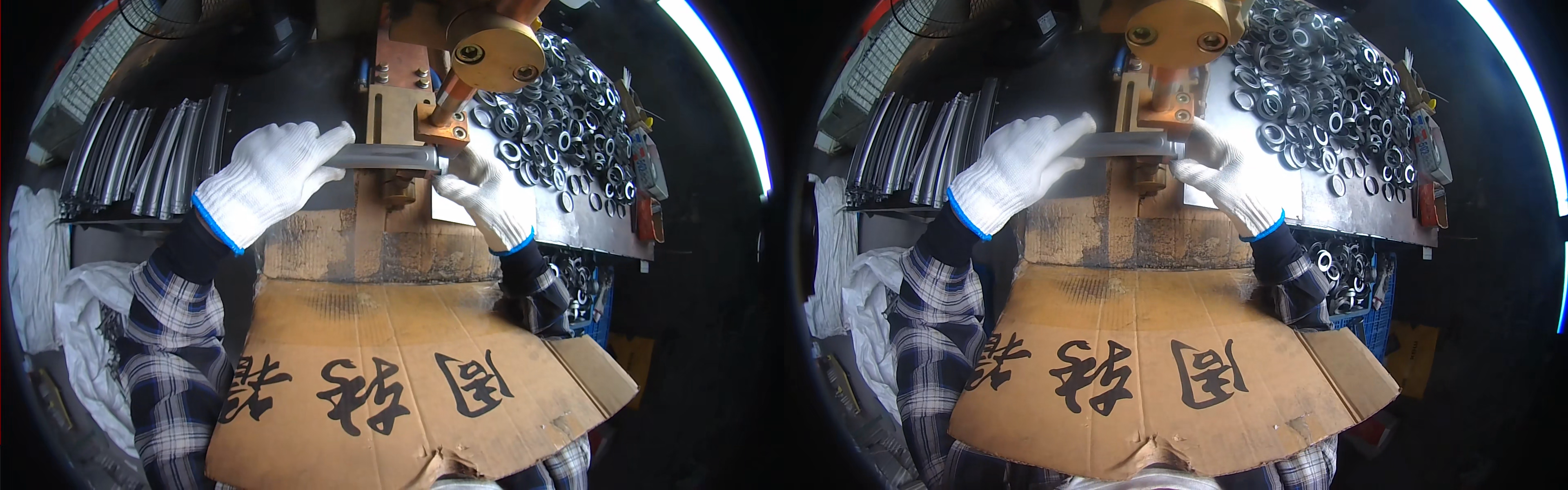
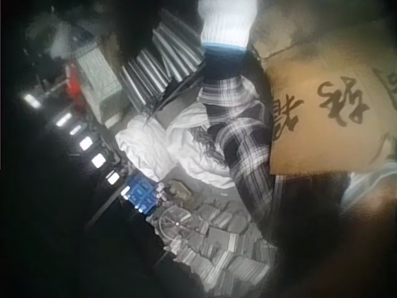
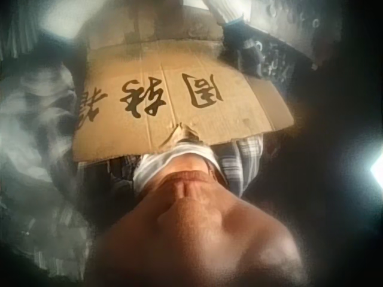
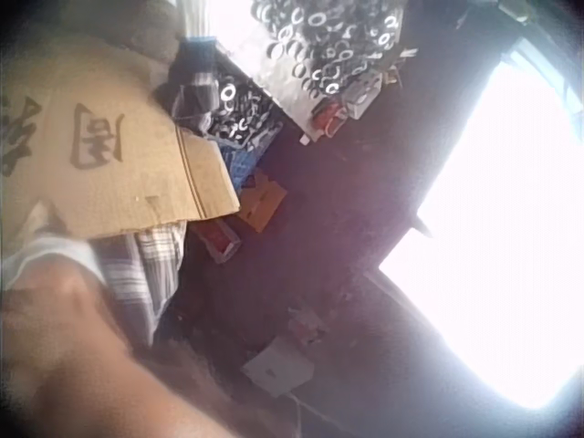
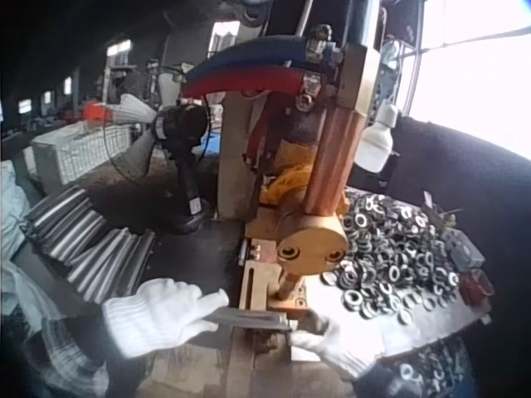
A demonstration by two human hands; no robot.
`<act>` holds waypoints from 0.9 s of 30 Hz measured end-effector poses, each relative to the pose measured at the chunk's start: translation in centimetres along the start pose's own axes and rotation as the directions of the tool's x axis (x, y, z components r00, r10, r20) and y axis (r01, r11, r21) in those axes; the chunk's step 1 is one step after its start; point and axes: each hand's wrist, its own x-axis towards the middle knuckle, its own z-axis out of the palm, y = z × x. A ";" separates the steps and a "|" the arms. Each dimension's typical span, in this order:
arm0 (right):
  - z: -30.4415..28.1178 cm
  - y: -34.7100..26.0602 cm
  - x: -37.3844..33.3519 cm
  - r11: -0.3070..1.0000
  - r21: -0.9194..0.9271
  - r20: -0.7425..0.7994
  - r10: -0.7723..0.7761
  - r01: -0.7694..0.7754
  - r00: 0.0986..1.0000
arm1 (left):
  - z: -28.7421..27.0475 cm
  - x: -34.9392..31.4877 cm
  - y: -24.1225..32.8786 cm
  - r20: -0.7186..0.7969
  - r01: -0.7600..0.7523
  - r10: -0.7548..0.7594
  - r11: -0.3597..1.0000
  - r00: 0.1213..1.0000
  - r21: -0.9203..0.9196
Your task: Operating a spot-welding machine to attach metal rings to the ends of tubes.
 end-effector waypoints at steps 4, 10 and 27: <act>0.1 -0.1 0.4 0.970 -0.238 0.003 0.051 -0.048 0.999 | -0.4 0.1 -0.1 0.022 0.002 -0.002 0.999 1.000 0.036; 0.1 2.4 0.8 0.997 -0.060 0.001 -0.043 0.043 0.999 | 0.0 0.5 -0.4 0.029 -0.015 0.012 0.992 1.000 0.126; 0.9 3.3 1.2 0.998 0.021 0.021 -0.061 0.060 0.998 | -2.0 0.6 -1.0 0.009 -0.054 0.055 0.998 0.998 -0.038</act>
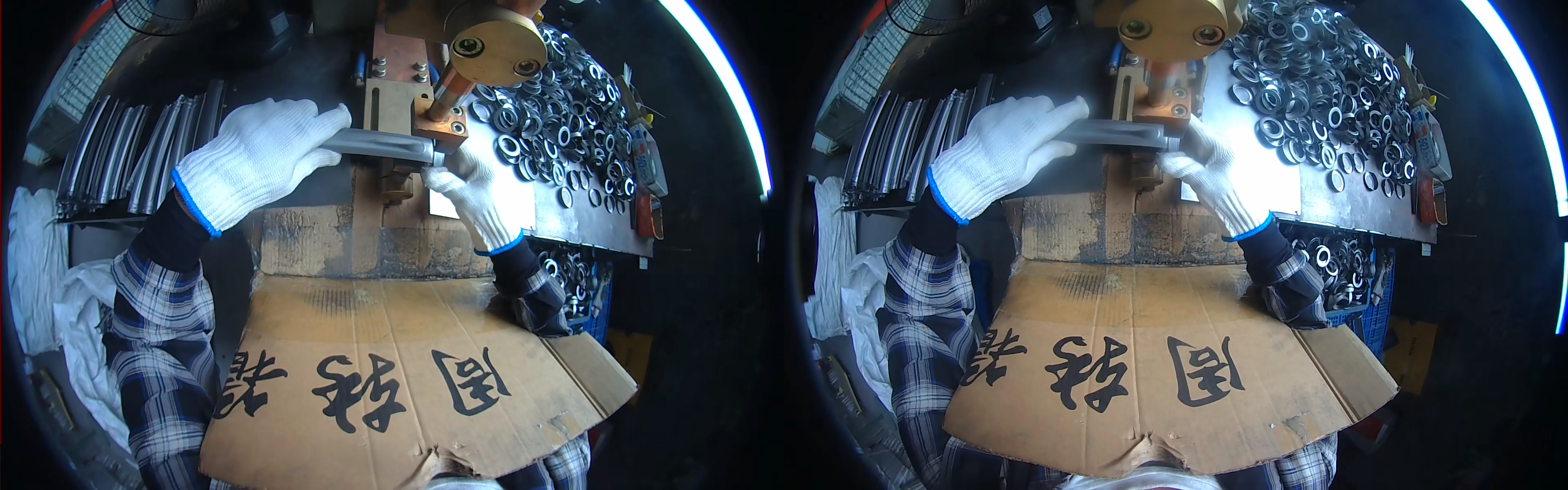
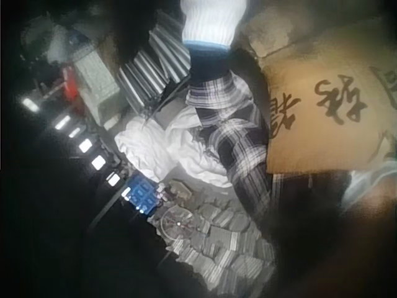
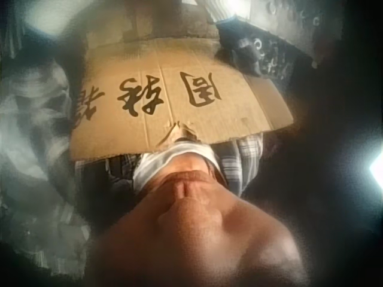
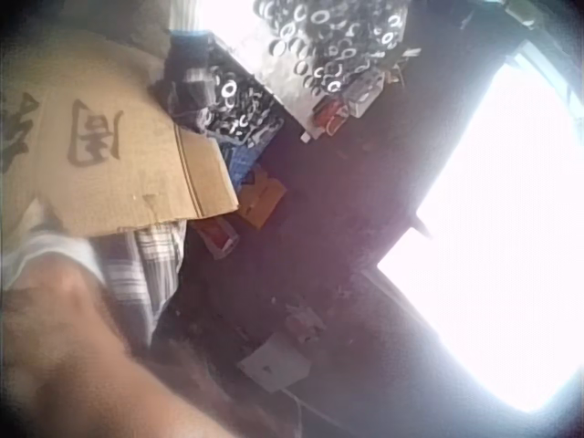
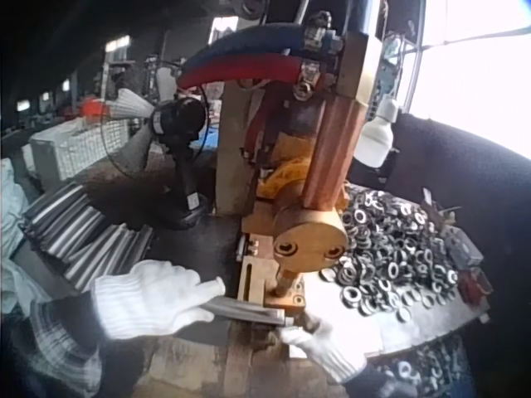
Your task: Operating a spot-welding machine to attach metal rings to the ends of tubes.
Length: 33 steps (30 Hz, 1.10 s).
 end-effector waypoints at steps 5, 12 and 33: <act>0.0 -0.9 0.0 0.996 -0.064 -0.001 0.058 -0.058 0.998 | -0.3 0.3 0.1 0.076 0.056 -0.053 0.998 0.996 -0.036; 1.3 -1.9 0.2 0.994 -0.083 -0.109 -0.073 0.064 0.991 | 0.4 -0.3 -0.4 -0.055 -0.039 0.045 0.995 0.997 0.095; 2.0 -4.0 0.1 0.994 -0.099 -0.117 -0.048 0.037 0.992 | 0.4 0.3 -0.8 0.082 0.037 -0.033 0.998 0.996 -0.044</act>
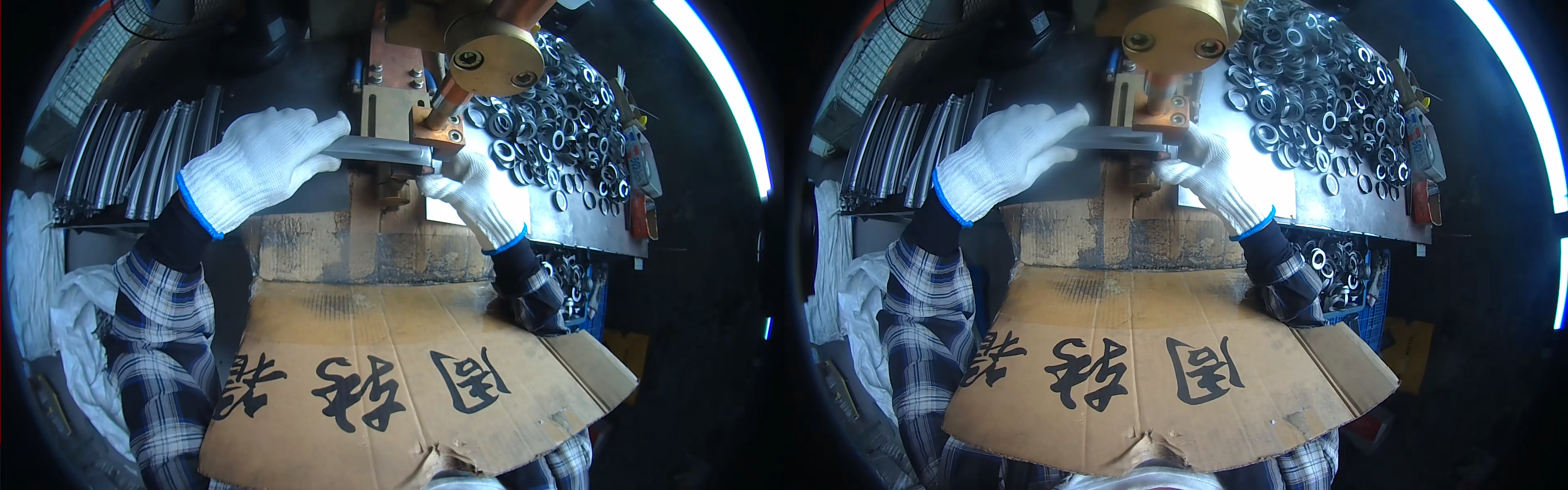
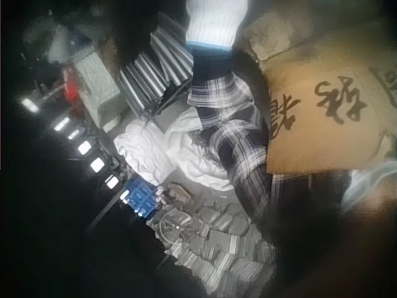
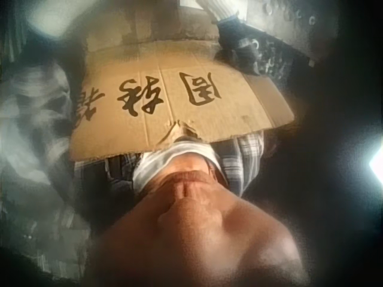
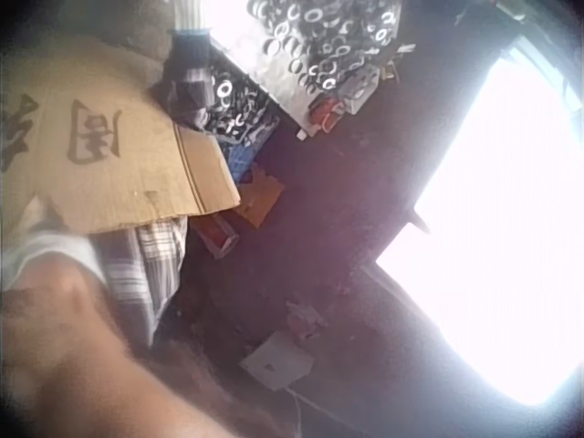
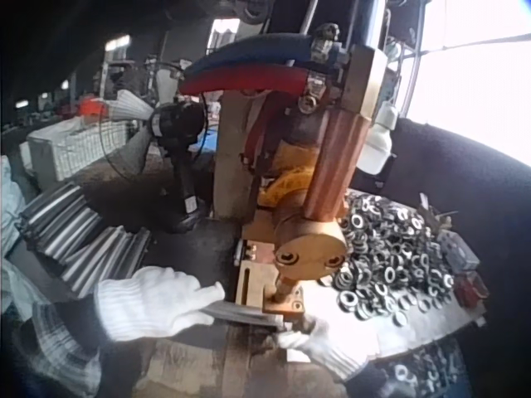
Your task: Operating a spot-welding machine to attach metal rings to the ends of tubes.
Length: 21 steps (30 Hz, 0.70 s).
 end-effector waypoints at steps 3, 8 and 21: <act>-0.2 -0.6 0.1 0.993 -0.118 -0.019 0.001 -0.003 1.000 | 0.7 -0.1 -0.3 -0.026 -0.018 0.018 1.000 0.999 -0.004; -0.7 0.9 0.4 0.998 -0.067 0.000 -0.001 0.001 1.000 | 0.1 -0.3 0.7 0.025 0.049 -0.049 0.998 0.998 -0.024; -1.5 0.4 1.0 0.962 -0.273 0.090 0.015 0.010 0.996 | 0.0 -0.8 0.5 -0.098 -0.024 0.029 0.999 0.995 0.046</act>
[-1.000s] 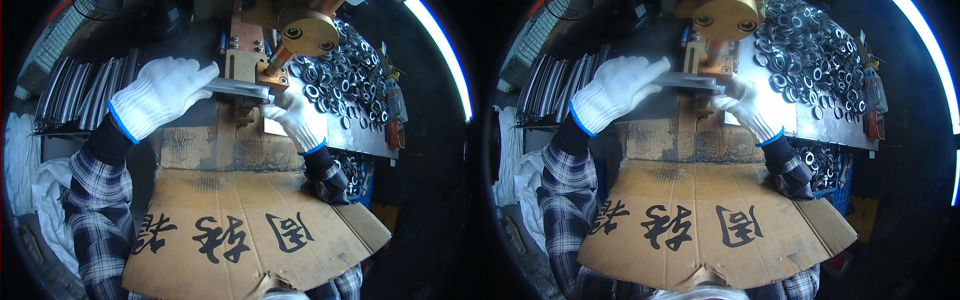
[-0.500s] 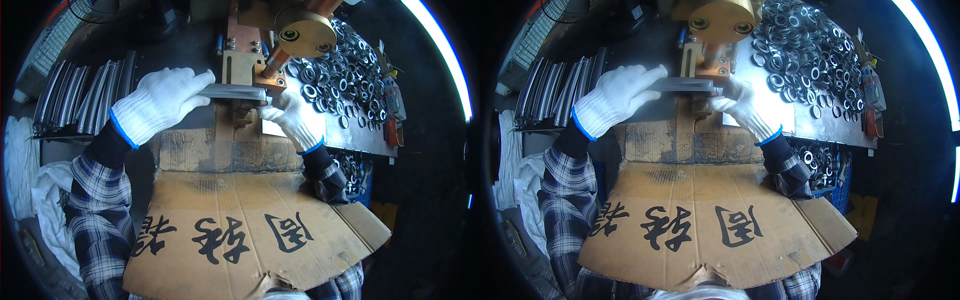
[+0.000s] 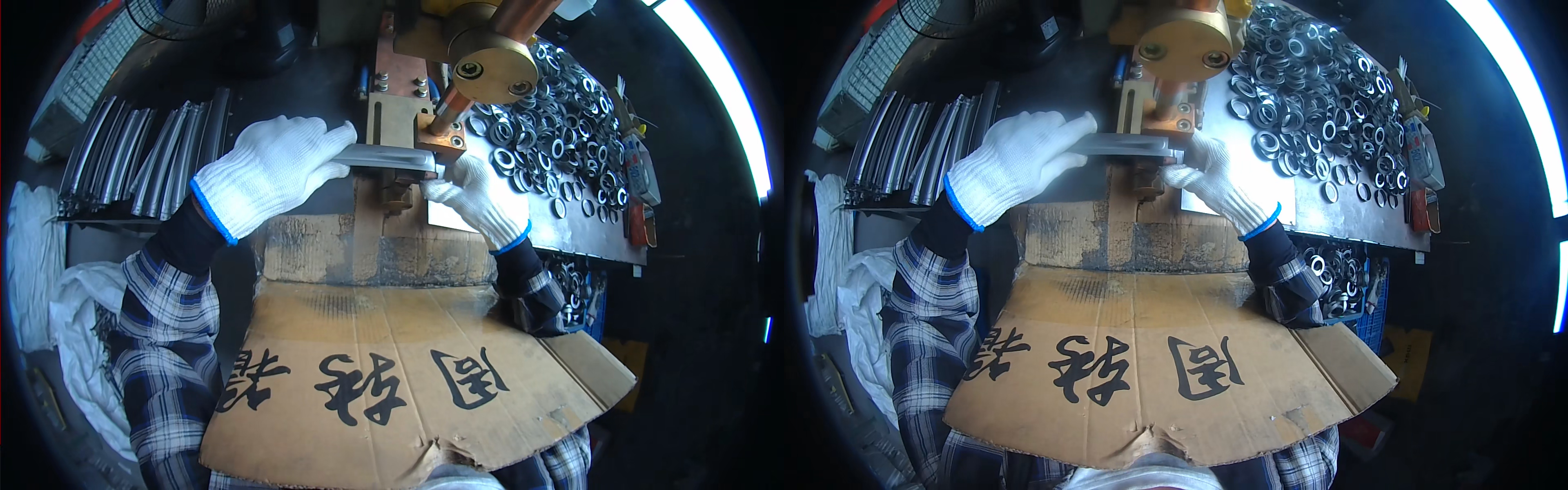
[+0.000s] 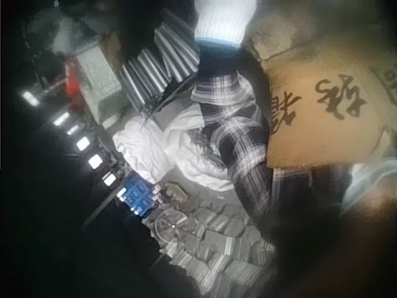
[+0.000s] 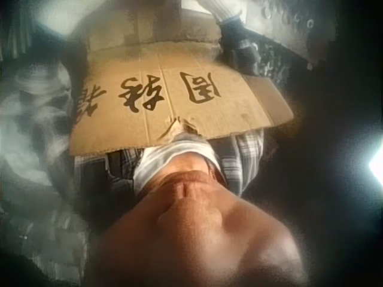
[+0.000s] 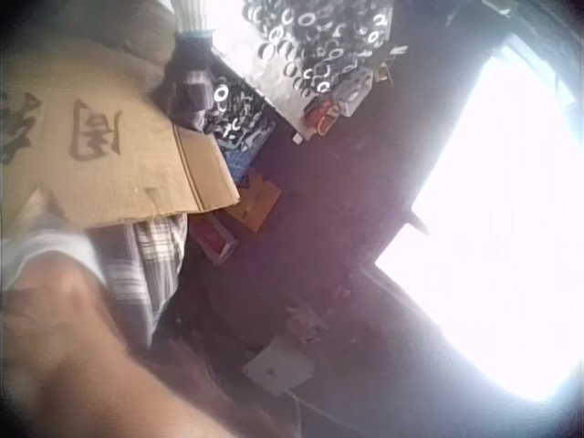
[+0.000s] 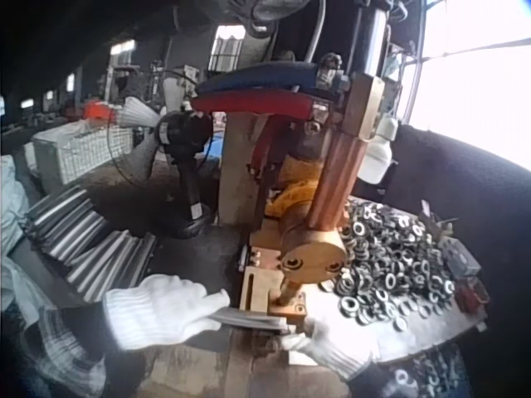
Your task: Operating a spot-welding machine to attach metal rings to the ends of tubes.
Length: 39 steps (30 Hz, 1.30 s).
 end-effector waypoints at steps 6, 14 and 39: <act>-0.1 0.0 -0.1 1.000 -0.004 0.025 0.006 -0.006 1.000 | -0.6 0.2 0.0 -0.005 -0.019 0.019 1.000 1.000 0.011; -0.3 0.7 0.2 0.997 0.077 0.074 -0.001 -0.005 0.997 | -0.6 0.3 -0.1 -0.022 -0.044 0.044 0.999 0.999 0.030; 0.6 2.1 1.3 0.888 0.457 0.140 -0.011 -0.055 0.990 | -0.5 0.3 0.0 0.096 0.047 -0.040 0.997 0.995 -0.064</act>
